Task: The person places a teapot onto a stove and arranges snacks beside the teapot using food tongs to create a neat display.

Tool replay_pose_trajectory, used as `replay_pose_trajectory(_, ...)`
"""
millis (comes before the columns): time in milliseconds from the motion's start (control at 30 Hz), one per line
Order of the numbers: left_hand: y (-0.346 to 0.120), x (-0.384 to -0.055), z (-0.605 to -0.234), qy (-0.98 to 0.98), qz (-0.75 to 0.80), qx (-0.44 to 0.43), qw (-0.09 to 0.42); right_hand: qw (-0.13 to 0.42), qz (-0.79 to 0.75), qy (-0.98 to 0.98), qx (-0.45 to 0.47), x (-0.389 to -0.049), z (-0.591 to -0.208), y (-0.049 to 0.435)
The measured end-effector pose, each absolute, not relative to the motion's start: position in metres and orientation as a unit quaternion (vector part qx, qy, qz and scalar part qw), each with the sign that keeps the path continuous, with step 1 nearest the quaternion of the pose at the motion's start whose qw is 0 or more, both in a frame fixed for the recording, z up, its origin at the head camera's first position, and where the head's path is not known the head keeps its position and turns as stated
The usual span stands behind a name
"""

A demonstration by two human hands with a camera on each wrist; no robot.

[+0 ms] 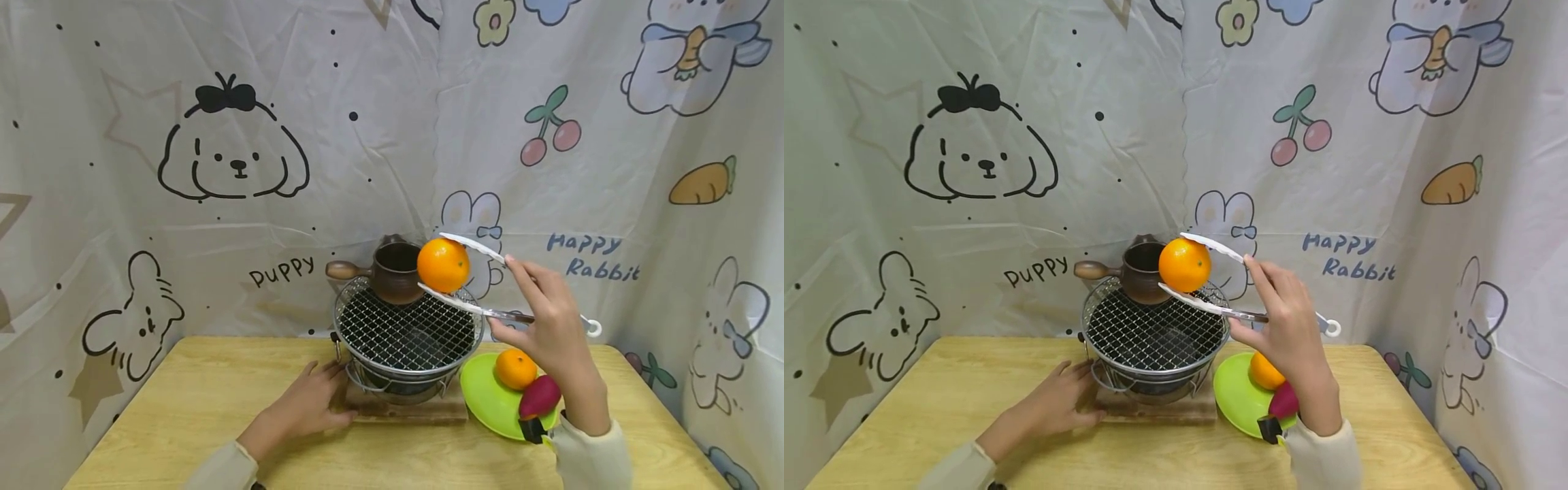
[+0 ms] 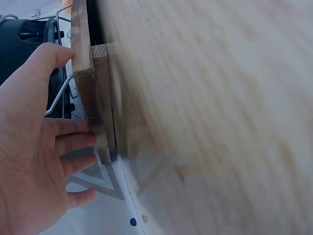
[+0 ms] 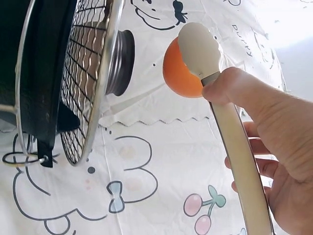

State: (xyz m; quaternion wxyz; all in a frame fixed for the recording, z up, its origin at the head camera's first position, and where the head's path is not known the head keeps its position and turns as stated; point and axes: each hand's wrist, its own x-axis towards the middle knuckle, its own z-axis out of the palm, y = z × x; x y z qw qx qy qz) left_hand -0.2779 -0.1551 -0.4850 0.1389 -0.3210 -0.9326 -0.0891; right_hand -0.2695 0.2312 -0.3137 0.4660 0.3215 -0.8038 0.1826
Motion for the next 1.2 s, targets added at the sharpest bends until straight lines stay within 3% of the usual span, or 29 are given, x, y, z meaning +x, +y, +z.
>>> replay_pose_trajectory(1200, -0.154, -0.267, -0.469, -0.955, -0.115, -0.272, 0.006, 0.447, 0.202, -0.798, 0.349, -0.265, -0.316, 0.220)
